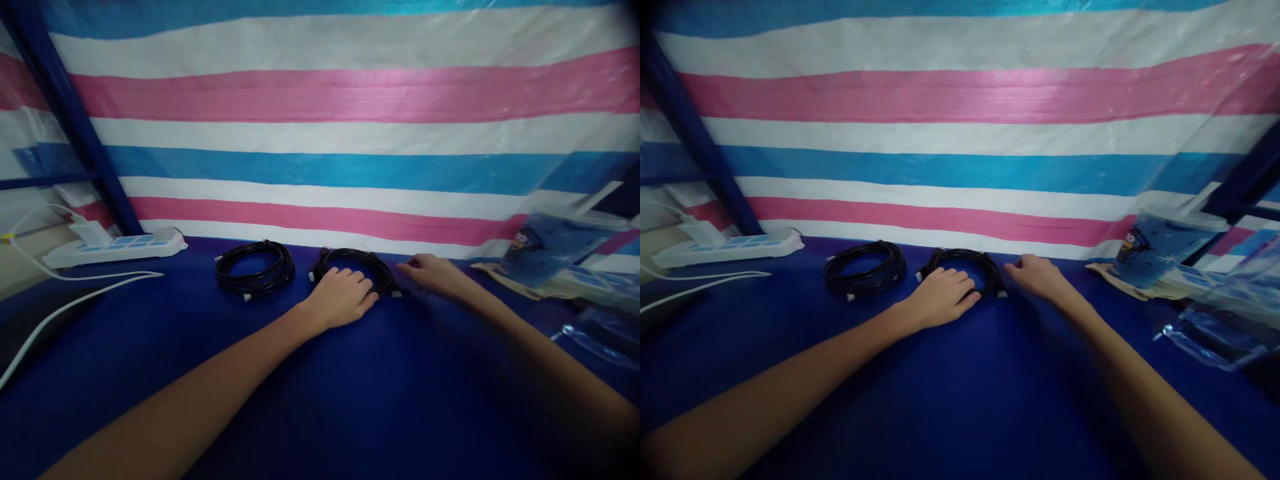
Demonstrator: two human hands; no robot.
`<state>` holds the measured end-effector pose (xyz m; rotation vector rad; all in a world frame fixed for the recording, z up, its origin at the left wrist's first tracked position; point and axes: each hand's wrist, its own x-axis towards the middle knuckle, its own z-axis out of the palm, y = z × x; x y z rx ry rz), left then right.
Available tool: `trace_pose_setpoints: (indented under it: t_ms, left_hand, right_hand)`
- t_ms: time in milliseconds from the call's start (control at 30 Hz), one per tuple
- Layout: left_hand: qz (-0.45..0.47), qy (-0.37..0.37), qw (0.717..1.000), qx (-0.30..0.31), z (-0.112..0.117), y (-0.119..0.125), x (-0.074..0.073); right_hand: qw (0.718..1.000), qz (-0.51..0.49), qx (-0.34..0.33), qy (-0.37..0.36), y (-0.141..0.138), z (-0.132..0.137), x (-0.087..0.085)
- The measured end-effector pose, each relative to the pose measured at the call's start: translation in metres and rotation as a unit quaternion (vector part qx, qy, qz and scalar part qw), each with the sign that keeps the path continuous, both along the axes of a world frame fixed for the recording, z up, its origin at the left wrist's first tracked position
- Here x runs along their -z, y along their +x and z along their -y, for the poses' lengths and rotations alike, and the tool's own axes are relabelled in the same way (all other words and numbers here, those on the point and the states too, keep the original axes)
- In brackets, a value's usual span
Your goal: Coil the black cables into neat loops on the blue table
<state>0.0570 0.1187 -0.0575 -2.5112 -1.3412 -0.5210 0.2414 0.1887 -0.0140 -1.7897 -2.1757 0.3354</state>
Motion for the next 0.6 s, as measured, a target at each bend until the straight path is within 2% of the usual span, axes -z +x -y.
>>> trace_pose_setpoints:
  t_ms: [100,233,533,600]
  left_hand:
    - [0.018,-0.002,1.0,-0.019,0.002,0.008,0.003]
    - [0.04,0.007,0.999,-0.026,0.004,0.009,0.005]
    - [0.093,0.064,0.994,-0.011,0.005,0.004,0.007]
    - [0.106,0.081,0.991,0.001,0.005,0.003,0.001]
  right_hand:
    - [0.996,-0.063,-0.037,-0.059,0.004,-0.004,0.014]
    - [0.994,-0.096,-0.039,-0.039,-0.002,-0.009,0.025]
    - [0.997,-0.078,-0.02,-0.005,0.002,-0.01,0.025]
    - [0.997,-0.073,-0.014,0.0,0.005,-0.012,0.024]
